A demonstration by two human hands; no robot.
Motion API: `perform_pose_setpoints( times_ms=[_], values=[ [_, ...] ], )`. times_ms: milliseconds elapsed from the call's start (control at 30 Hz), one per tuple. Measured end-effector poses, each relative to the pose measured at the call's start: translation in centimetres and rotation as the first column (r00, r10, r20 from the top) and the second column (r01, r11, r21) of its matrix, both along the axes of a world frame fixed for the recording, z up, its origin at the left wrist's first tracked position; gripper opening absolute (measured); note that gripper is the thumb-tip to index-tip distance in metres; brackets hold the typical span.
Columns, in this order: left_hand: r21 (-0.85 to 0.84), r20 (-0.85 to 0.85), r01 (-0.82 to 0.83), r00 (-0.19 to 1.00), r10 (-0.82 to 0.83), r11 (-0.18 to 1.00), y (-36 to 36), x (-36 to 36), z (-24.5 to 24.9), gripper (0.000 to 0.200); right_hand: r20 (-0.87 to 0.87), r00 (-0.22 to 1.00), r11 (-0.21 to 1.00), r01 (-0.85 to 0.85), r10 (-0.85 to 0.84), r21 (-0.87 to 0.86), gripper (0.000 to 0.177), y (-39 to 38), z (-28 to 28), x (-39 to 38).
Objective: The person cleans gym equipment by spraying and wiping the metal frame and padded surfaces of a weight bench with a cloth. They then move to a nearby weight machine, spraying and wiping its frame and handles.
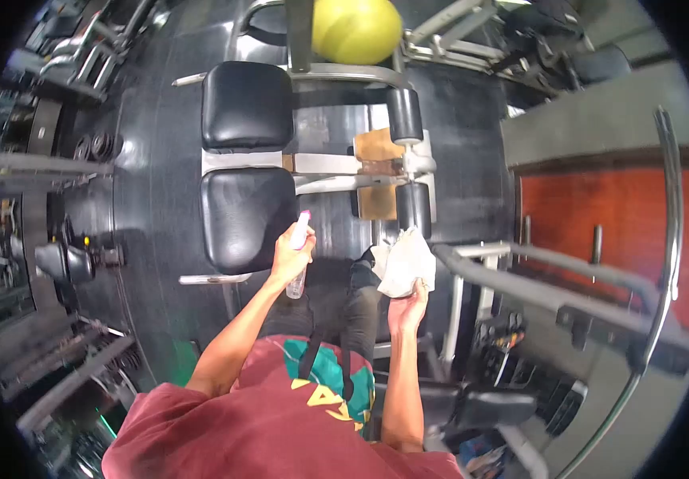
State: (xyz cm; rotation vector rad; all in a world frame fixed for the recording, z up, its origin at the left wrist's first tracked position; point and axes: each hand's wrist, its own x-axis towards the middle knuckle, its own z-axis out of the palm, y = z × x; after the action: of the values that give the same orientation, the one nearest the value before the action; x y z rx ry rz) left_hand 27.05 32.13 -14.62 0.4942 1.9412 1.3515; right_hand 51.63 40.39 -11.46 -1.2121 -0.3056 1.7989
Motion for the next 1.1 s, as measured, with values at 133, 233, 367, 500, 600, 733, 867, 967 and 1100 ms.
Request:
perform_pose_setpoints(
  times_ms=[133, 233, 367, 500, 600, 733, 867, 967, 1100],
  values=[
    [-0.129, -0.063, -0.202, 0.979, 0.196, 0.971, 3.9, 0.0, -2.4, 0.013, -0.029, 0.966, 0.965, -0.258, 0.257, -0.046, 0.04, 7.3, -2.9, 0.2],
    [-0.224, 0.021, -0.283, 0.955, 0.295, 0.932, 6.2, -0.9, -3.2, 0.014, -0.005, 0.943, 0.936, -0.331, 0.332, -0.121, 0.038, 11.4, -3.8, -0.6],
    [-0.29, 0.019, -0.325, 0.938, 0.345, 0.9, 8.4, -2.4, -5.1, 0.014, -0.029, 0.907, 0.904, -0.421, 0.42, -0.066, 0.036, 15.9, -6.2, -0.8],
    [-0.262, -0.087, -0.33, 0.944, 0.318, 0.907, 9.3, -3.2, -8.2, 0.016, -0.005, 0.908, 0.907, -0.419, 0.419, -0.048, 0.041, 18.8, -9.2, -1.2],
    [-0.308, -0.066, -0.298, 0.954, 0.292, 0.903, 10.1, -3.0, -8.6, 0.017, -0.009, 0.905, 0.904, -0.425, 0.425, -0.041, 0.041, 20.3, -11.1, -1.8],
    [-0.345, -0.056, -0.258, 0.966, 0.254, 0.903, 10.1, -3.2, -9.6, 0.018, -0.028, 0.899, 0.899, -0.437, 0.436, -0.04, 0.034, 21.9, -12.8, -3.7],
    [-0.309, -0.007, -0.233, 0.97, 0.243, 0.922, 10.7, -3.6, -8.6, 0.015, -0.029, 0.872, 0.872, -0.488, 0.49, 0.037, 0.037, 22.6, -14.8, -7.7],
    [-0.276, 0.06, -0.234, 0.964, 0.26, 0.932, 10.2, -3.2, -8.7, 0.013, 0.077, 0.879, 0.872, -0.477, 0.471, 0.106, 0.041, 22.0, -17.3, -11.7],
    [-0.119, 0.164, -0.285, 0.939, 0.302, 0.951, 8.9, -2.4, -8.9, 0.009, 0.67, 0.611, 0.477, -0.778, 0.422, 0.409, 0.047, 19.3, -20.4, -18.3]
  ],
)
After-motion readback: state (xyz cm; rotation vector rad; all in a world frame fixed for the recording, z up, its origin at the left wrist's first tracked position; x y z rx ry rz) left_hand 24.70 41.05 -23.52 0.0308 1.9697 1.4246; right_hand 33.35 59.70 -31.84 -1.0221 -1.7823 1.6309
